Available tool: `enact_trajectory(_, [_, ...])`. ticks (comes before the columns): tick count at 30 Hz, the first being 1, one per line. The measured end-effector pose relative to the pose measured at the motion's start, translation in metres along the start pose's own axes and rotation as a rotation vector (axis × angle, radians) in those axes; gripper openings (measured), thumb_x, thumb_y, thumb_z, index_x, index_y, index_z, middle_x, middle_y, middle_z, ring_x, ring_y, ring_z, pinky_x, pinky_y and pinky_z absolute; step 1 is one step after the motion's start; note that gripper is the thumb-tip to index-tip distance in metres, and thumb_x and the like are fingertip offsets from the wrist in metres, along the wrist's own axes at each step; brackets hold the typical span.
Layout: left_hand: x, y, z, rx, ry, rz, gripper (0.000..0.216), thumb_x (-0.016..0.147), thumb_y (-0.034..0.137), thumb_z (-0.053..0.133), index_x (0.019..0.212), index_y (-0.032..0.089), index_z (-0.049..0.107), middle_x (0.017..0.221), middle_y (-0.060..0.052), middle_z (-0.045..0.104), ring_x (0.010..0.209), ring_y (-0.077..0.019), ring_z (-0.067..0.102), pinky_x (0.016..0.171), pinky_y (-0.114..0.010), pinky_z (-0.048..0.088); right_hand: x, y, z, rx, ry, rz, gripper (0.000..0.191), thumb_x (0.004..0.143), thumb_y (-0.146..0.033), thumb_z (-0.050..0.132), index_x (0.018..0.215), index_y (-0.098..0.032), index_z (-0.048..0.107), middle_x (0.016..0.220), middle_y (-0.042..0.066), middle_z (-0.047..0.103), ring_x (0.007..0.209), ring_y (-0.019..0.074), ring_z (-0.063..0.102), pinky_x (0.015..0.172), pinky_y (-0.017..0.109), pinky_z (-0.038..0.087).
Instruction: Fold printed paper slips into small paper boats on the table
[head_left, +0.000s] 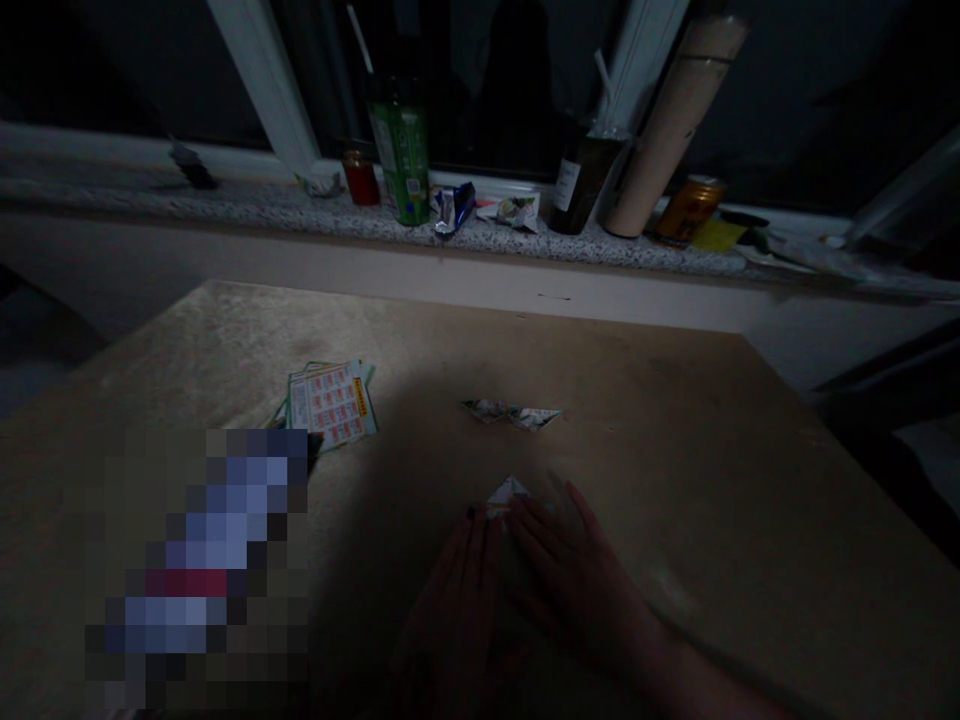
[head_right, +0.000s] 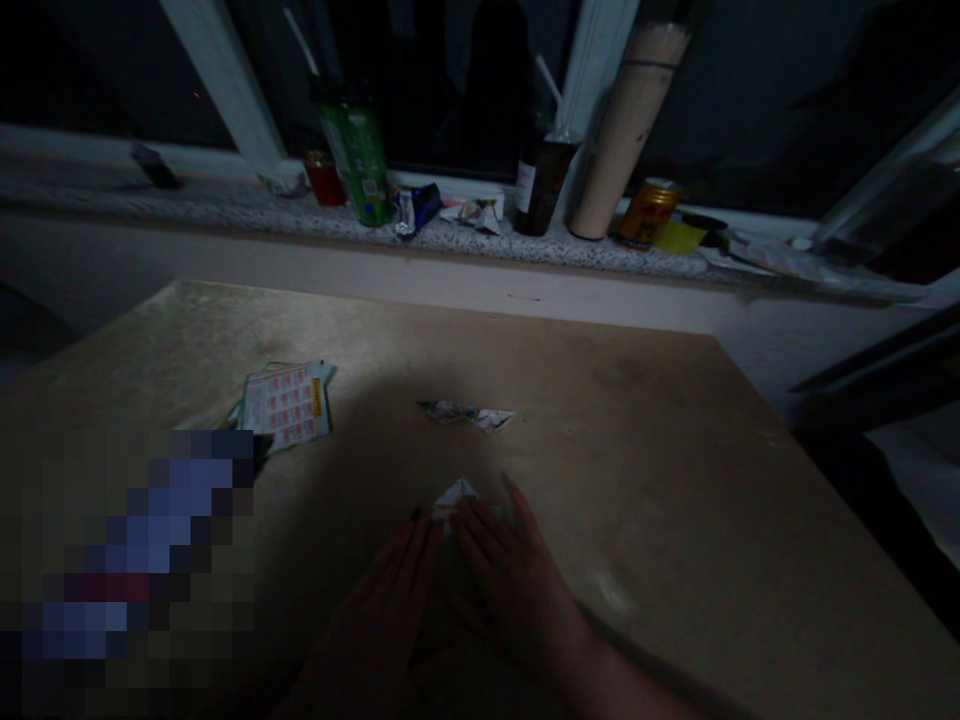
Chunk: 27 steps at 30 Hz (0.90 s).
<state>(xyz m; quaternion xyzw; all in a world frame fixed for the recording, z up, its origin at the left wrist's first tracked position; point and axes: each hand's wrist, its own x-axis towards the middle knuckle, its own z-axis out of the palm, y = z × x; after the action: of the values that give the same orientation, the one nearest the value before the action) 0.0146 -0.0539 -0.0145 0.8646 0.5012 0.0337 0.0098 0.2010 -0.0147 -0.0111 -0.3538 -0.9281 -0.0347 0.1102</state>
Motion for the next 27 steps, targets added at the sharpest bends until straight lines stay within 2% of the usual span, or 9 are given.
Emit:
enact_trajectory(3, [0.003,-0.002,-0.001,0.054,0.000,0.027,0.084,0.075,0.061,0.049,0.132,0.000,0.043,0.136,-0.023,0.044,0.124,-0.0350,0.043,0.098,-0.041,0.038,0.001,-0.001,-0.001,-0.006,-0.003,0.002,0.048,0.092,-0.037,0.040,0.133,-0.011,0.043,0.133,0.009,0.052,0.127,0.0207,0.042,0.113,0.047,-0.011])
enact_trajectory(7, [0.006,-0.003,0.001,0.054,0.012,0.059,0.083,0.076,0.061,0.047,0.131,-0.001,0.044,0.136,-0.023,0.045,0.125,-0.0341,0.042,0.098,-0.041,0.038,0.001,0.001,-0.002,0.020,0.012,0.001,0.047,0.091,-0.035,0.042,0.132,-0.012,0.044,0.131,0.009,0.053,0.125,0.0212,0.044,0.113,0.047,-0.010])
enact_trajectory(11, [0.009,-0.005,0.002,0.061,-0.035,0.053,0.091,0.070,0.065,0.053,0.127,-0.005,0.048,0.133,-0.027,0.045,0.121,-0.0378,0.045,0.097,-0.044,0.038,-0.002,0.003,-0.001,0.105,-0.018,0.016,0.050,0.090,-0.034,0.045,0.136,-0.014,0.039,0.136,0.008,0.049,0.128,0.0204,0.041,0.114,0.050,0.003])
enact_trajectory(15, [0.013,-0.009,-0.001,0.085,-0.041,0.052,0.087,0.070,0.069,0.049,0.127,0.003,0.051,0.134,-0.023,0.047,0.123,-0.0379,0.042,0.101,-0.051,0.030,-0.004,0.007,0.000,0.193,-0.040,0.033,0.050,0.090,-0.031,0.046,0.137,-0.018,0.036,0.138,0.007,0.046,0.130,0.0205,0.038,0.112,0.053,0.015])
enact_trajectory(18, [0.016,-0.012,-0.005,0.085,-0.010,0.073,0.082,0.074,0.068,0.046,0.127,0.005,0.051,0.136,-0.021,0.045,0.128,-0.0367,0.036,0.104,-0.054,0.023,-0.004,0.013,0.002,0.223,0.020,0.098,0.046,0.089,-0.028,0.047,0.134,-0.021,0.042,0.140,0.008,0.044,0.130,0.0219,0.037,0.109,0.053,0.024])
enact_trajectory(22, [0.024,-0.017,-0.017,0.040,0.028,0.085,0.072,0.079,0.062,0.045,0.119,0.003,0.057,0.134,-0.021,0.048,0.123,-0.0332,0.043,0.105,-0.048,0.025,0.000,0.020,0.005,0.169,0.081,0.274,0.048,0.087,-0.024,0.051,0.133,-0.016,0.043,0.142,0.013,0.039,0.132,0.0258,0.033,0.107,0.055,0.027])
enact_trajectory(25, [0.032,-0.024,-0.025,-0.033,0.063,0.075,0.050,0.086,0.050,0.045,0.113,0.010,0.061,0.130,-0.015,0.054,0.120,-0.0293,0.047,0.106,-0.047,0.025,0.002,0.021,0.006,0.154,0.047,0.293,0.044,0.086,-0.024,0.051,0.130,-0.017,0.047,0.140,0.011,0.043,0.131,0.0264,0.035,0.107,0.056,0.027])
enact_trajectory(27, [0.037,-0.030,-0.027,-0.098,0.079,0.036,0.041,0.090,0.040,0.045,0.118,0.013,0.057,0.129,-0.010,0.054,0.121,-0.0254,0.045,0.108,-0.046,0.023,0.003,0.021,0.007,0.157,0.037,0.288,0.041,0.087,-0.023,0.050,0.128,-0.019,0.049,0.138,0.008,0.046,0.129,0.0261,0.038,0.107,0.057,0.026])
